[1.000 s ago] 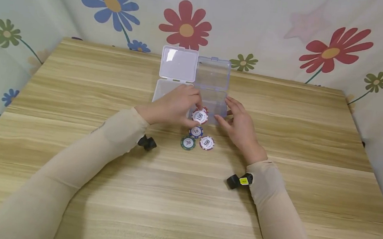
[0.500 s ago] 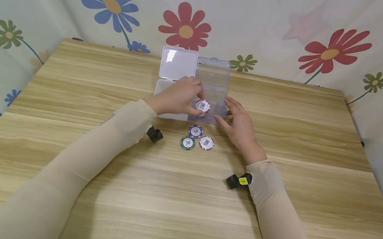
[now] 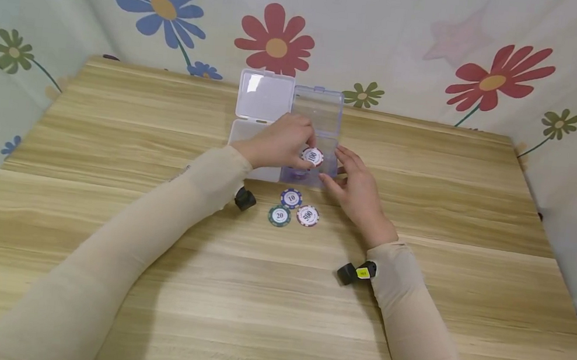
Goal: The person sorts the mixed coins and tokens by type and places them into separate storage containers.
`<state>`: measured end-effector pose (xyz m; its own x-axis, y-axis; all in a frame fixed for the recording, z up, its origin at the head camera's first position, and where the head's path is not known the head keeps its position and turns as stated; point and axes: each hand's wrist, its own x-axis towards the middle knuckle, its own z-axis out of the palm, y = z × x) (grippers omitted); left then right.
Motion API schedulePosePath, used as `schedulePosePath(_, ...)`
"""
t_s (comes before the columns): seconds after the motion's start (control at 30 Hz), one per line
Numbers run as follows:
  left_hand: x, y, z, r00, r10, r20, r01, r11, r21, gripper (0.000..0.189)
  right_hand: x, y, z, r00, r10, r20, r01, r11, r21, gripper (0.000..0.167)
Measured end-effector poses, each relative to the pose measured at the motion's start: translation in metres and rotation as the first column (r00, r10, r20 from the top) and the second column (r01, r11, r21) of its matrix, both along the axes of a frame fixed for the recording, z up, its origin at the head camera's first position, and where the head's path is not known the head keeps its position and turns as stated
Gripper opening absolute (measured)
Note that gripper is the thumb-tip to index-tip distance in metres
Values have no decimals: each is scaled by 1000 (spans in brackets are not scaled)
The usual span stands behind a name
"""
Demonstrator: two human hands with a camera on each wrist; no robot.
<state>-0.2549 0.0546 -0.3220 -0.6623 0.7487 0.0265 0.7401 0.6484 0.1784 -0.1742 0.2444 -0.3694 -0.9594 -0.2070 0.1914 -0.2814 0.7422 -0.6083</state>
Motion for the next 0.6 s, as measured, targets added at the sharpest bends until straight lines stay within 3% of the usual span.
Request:
schedulePosePath(0.27, -3, 8, -1, 997, 23, 68, -21, 999, -30, 37, 0, 1, 0, 1000, 5, -9, -5, 1000, -5, 61)
schedulePosePath(0.6, -3, 9, -1, 996, 16, 91, -13, 999, -37, 37, 0, 0, -1, 1000, 3, -10, -3, 1000, -17, 60)
